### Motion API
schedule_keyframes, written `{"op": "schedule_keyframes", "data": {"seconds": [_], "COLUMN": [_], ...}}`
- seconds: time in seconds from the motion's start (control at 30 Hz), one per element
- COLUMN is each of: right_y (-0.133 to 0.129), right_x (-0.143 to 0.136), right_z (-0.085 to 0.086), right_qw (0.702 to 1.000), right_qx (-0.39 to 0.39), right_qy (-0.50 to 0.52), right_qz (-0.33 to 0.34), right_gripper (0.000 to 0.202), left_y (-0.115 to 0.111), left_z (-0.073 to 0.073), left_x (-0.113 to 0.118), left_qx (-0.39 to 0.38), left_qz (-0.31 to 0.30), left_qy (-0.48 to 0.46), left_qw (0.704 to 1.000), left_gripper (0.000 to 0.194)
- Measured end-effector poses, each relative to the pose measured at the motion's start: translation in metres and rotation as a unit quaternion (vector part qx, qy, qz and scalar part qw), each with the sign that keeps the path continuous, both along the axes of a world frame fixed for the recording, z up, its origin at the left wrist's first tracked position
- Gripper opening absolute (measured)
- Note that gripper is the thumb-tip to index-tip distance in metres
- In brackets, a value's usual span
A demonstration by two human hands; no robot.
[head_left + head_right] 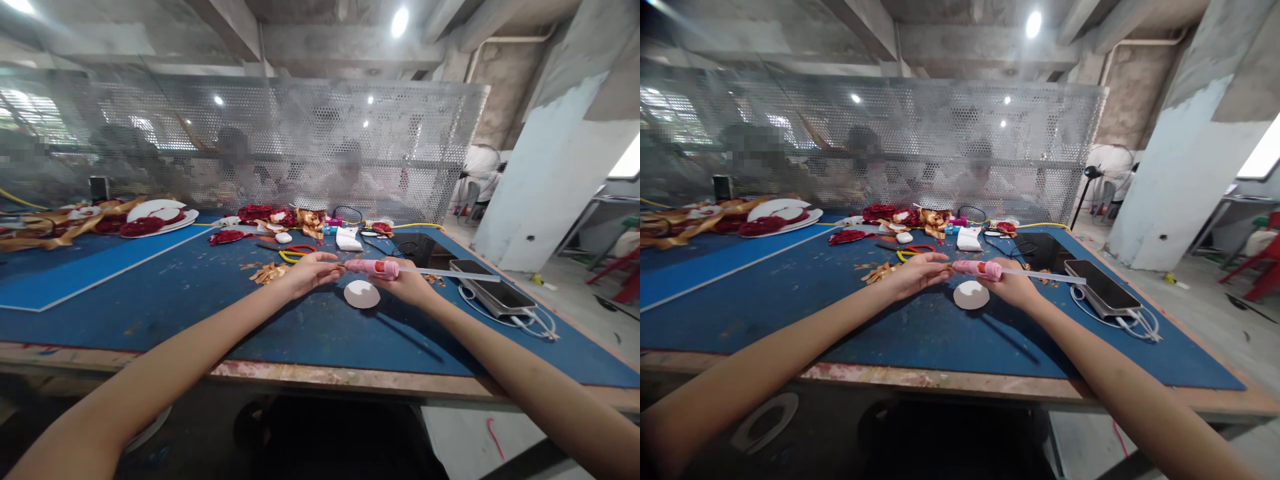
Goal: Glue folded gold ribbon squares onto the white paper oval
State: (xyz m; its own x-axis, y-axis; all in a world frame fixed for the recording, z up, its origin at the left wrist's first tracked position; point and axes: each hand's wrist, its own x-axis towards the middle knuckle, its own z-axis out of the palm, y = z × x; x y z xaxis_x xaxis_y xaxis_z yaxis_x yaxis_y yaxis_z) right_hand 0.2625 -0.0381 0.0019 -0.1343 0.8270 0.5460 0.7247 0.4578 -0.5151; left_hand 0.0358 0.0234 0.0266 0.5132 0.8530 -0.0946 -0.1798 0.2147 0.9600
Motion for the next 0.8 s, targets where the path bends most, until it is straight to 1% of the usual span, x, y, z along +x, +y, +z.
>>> {"op": "schedule_keyframes", "data": {"seconds": [0.1,0.3,0.53,0.63,0.8], "right_y": [0.0,-0.0018,-0.0061,-0.006,-0.0044], "right_x": [0.0006,-0.0017,-0.0063,-0.0059,-0.0049], "right_z": [0.0001,0.0033,0.0083,0.0077,0.0071], "right_qw": [1.0,0.999,0.999,0.999,0.997], "right_qx": [-0.004,0.027,0.033,0.049,0.074], "right_qy": [-0.008,-0.02,0.011,0.023,0.015], "right_qz": [0.012,-0.003,-0.008,0.0,0.002], "right_gripper": [0.024,0.027,0.028,0.028,0.025], "left_y": [-0.0005,0.0001,-0.0018,-0.003,-0.0036], "left_z": [0.0005,0.0004,0.0023,0.0037,0.0043], "left_x": [0.0005,0.0005,0.001,0.0011,0.001], "left_qx": [0.003,0.004,0.007,0.01,0.012], "left_qz": [-0.003,-0.009,-0.007,-0.008,-0.006], "left_qy": [0.002,0.006,0.012,0.014,0.018], "left_qw": [1.0,1.0,1.0,1.0,1.0], "left_gripper": [0.021,0.021,0.021,0.021,0.02]}}
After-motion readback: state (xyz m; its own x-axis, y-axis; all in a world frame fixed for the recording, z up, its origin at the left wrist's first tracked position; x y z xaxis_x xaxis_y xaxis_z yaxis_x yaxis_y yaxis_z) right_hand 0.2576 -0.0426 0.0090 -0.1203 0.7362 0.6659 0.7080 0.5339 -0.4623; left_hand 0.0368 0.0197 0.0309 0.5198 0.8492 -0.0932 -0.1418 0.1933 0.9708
